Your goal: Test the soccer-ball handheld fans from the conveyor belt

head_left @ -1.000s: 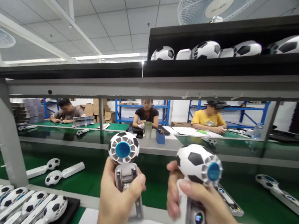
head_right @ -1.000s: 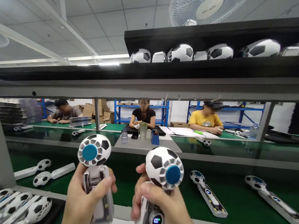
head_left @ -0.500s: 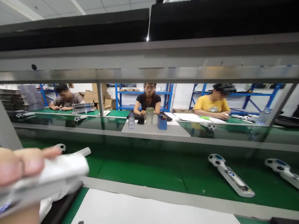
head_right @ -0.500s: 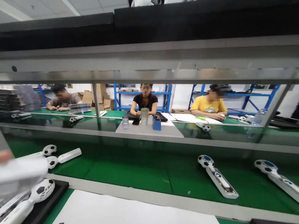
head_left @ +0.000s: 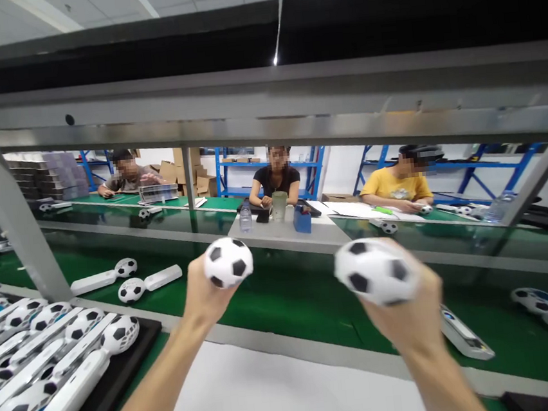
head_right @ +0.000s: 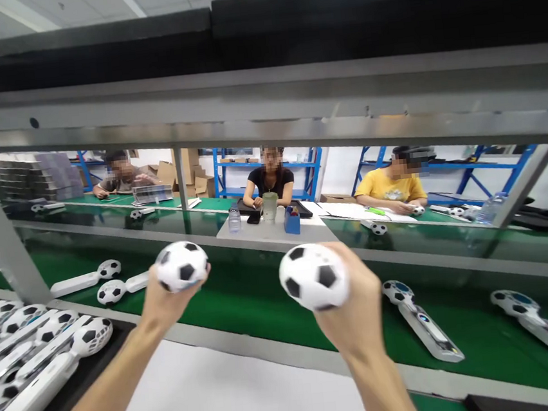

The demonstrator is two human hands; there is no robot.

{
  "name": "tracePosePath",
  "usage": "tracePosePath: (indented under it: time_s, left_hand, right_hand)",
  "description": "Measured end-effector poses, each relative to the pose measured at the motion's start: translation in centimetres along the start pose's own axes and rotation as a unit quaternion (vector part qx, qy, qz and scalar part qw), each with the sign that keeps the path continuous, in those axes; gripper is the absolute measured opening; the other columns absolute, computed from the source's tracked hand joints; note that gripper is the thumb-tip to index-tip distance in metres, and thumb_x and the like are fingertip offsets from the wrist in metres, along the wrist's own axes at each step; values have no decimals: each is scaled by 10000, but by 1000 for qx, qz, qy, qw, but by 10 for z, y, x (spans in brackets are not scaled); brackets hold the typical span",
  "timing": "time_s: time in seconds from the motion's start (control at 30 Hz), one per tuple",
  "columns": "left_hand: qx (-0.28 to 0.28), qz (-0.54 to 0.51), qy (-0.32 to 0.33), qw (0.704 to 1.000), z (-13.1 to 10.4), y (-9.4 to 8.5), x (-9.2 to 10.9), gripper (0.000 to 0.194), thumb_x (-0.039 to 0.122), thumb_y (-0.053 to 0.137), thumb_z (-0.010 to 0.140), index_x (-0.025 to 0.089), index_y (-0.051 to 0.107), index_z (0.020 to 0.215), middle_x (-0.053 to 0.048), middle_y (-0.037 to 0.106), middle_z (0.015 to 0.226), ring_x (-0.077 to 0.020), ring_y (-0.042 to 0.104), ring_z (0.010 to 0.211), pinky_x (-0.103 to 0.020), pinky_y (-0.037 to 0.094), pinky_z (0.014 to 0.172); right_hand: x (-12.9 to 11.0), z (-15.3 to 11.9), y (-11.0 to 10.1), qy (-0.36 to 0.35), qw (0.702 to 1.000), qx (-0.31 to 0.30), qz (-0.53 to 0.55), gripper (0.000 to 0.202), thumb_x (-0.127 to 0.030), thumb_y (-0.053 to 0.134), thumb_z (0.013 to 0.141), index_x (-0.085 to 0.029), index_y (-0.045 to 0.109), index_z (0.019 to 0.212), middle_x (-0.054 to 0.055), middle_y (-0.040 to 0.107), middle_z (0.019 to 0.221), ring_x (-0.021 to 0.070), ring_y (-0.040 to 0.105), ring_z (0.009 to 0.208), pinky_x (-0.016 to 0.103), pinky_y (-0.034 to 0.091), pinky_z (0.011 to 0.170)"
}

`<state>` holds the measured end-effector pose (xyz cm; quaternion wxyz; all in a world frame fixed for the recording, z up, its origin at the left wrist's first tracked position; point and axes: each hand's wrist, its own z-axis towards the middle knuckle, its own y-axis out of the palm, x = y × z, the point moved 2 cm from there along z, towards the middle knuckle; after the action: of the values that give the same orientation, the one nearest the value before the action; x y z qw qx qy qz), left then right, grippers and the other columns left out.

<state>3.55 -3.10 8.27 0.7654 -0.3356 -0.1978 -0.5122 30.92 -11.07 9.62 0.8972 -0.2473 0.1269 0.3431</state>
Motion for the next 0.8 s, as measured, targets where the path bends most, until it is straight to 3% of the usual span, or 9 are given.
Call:
tracePosePath:
  time_s: [0.1,0.17,0.33,0.47,0.53,0.67,0.8]
  left_hand:
    - [-64,57,55,995,-2,19,-28,163,136,633,676,198,682,818,-69,702,898,-272,592,930,-424,453,875]
    - [-90,69,52,992,-5,26,-41,169,113,625,657,209,681,784,-67,686,910,-278,568,949,-443,421,906]
    - [-133,68,-49,988,-9,38,-72,240,262,660,740,176,643,964,-90,670,990,-264,617,911,-373,490,791]
    - [-180,84,-127,972,-17,49,-100,432,426,647,815,176,570,1158,-85,693,1023,-246,658,921,-330,513,782]
    - [-199,124,-147,961,-24,54,-112,483,426,672,807,174,546,1199,-97,675,1063,-249,642,954,-359,506,820]
    - [-238,217,-149,935,-39,64,-129,430,415,664,849,147,579,1174,-111,610,1180,-270,573,1098,-473,463,937]
    - [-262,277,-128,916,-44,70,-134,366,411,582,922,152,601,1181,-114,559,1306,-290,492,1248,-524,403,1031]
  right_hand:
    - [16,-1,35,-9,999,-41,-24,196,-98,545,736,-199,643,872,93,563,1025,257,597,902,357,487,739]
    - [30,-10,56,10,996,-87,-31,200,-102,532,737,-196,664,854,90,538,1017,237,588,861,337,474,702]
    - [66,-35,87,140,978,-153,-35,62,-183,626,767,-165,650,821,66,607,923,187,602,736,293,486,641]
    - [92,-46,99,266,946,-181,-47,394,-371,668,880,-143,575,1188,65,686,1013,201,670,877,356,541,791]
    - [101,-51,101,314,923,-208,-77,399,-371,613,937,-146,540,1259,75,678,1068,206,673,912,389,539,834]
    - [112,-57,100,353,874,-290,-167,378,-284,602,951,-153,520,1296,99,616,1190,239,632,1021,448,510,905]
    - [112,-59,95,350,824,-389,-217,219,-285,604,953,-145,615,1122,65,642,1061,206,637,924,408,523,850]
